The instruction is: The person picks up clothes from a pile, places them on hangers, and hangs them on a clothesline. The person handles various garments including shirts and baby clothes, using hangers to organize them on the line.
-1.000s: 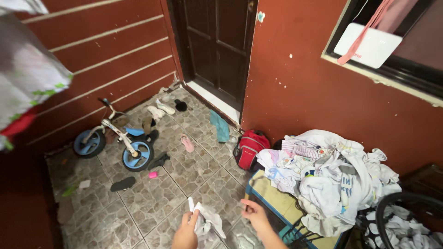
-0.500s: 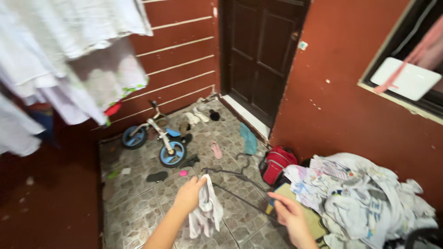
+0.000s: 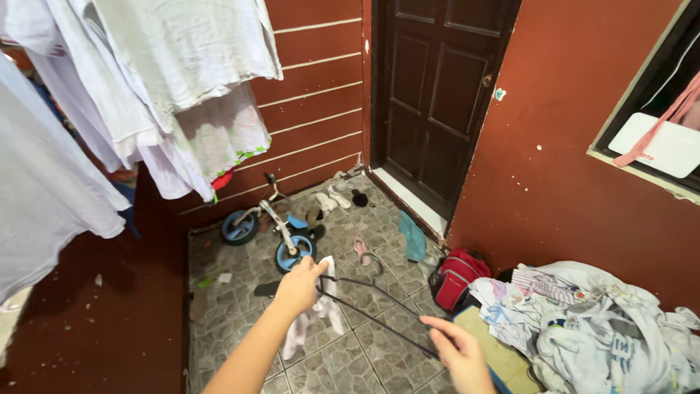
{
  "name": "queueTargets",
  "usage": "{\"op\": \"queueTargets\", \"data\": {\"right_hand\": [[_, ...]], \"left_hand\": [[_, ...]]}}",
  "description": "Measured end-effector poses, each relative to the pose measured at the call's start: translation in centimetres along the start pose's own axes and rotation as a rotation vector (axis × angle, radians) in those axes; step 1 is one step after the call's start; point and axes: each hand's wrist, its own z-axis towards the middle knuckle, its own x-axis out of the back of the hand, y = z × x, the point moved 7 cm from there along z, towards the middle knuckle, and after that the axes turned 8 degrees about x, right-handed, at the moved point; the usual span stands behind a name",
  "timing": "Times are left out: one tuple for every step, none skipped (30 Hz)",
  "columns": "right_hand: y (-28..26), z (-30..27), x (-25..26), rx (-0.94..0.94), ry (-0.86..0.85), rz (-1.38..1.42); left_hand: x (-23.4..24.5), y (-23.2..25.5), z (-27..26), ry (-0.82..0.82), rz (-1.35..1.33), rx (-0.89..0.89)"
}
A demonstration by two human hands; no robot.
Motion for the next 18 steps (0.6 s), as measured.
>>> {"op": "queueTargets", "data": {"right_hand": [[-0.7,0.1,-1.2,0.023,0.017,-0.033],[-1.3,0.2,-2.3,0.034,0.021,-0.047],[-1.8,0.4,-3.2,0.045,0.025,-0.060],[-2.1,0.4,-4.0,0.056,0.031,-0.076],[-3.1,0.6,-4.9,0.190,0.015,-0.086],[-4.0,0.9,-5.7,0.323,0.001,-0.096],[-4.7,0.8,-6.2,0.455,-0.015,-0.106],[-3.6,1.1,-6.0,0.332,0.021,-0.062],[-2.3,1.2,-5.7,0.208,0.056,-0.019],[-1.1,1.2,-5.3,0.085,0.090,0.024],[-0.4,1.3,-4.9,0.036,0.079,0.130],[0.2,1.3,-3.9,-0.013,0.068,0.235],[0.8,1.4,-2.9,-0.062,0.056,0.339],[0.9,1.5,-1.9,-0.059,0.044,0.356],[1.0,1.6,-0.8,-0.056,0.032,0.374],[1.0,1.9,0.2,-0.053,0.017,0.391],[0.8,2.2,1.2,-0.044,-0.005,0.430],[0.5,2.6,2.1,-0.032,-0.028,0.470]], "left_hand": [[0.6,0.4,0.0,-0.005,-0.028,-0.001],[0.9,1.0,-0.2,-0.012,-0.057,0.000],[1.2,1.8,-0.3,0.009,-0.073,-0.020],[1.4,2.5,-0.3,0.030,-0.091,-0.041],[1.5,3.1,-0.3,0.051,-0.108,-0.062],[1.2,3.8,-0.4,0.048,-0.137,-0.078],[0.9,4.5,-0.4,0.044,-0.165,-0.093],[0.5,5.2,-0.4,0.042,-0.193,-0.110],[0.2,5.8,-0.3,0.026,-0.321,-0.116],[0.0,6.4,-0.2,0.012,-0.449,-0.122],[-0.1,6.8,-0.2,-0.003,-0.577,-0.128],[0.4,7.2,0.0,0.016,-0.621,-0.173],[1.1,7.6,0.3,0.035,-0.663,-0.219],[1.9,8.3,0.3,0.053,-0.706,-0.262],[2.9,8.7,-0.1,0.113,-0.594,-0.269],[4.2,8.8,-0.6,0.173,-0.481,-0.274],[5.4,9.2,-1.0,0.232,-0.367,-0.278],[5.9,10.1,-1.0,0.207,-0.348,-0.280]]}}
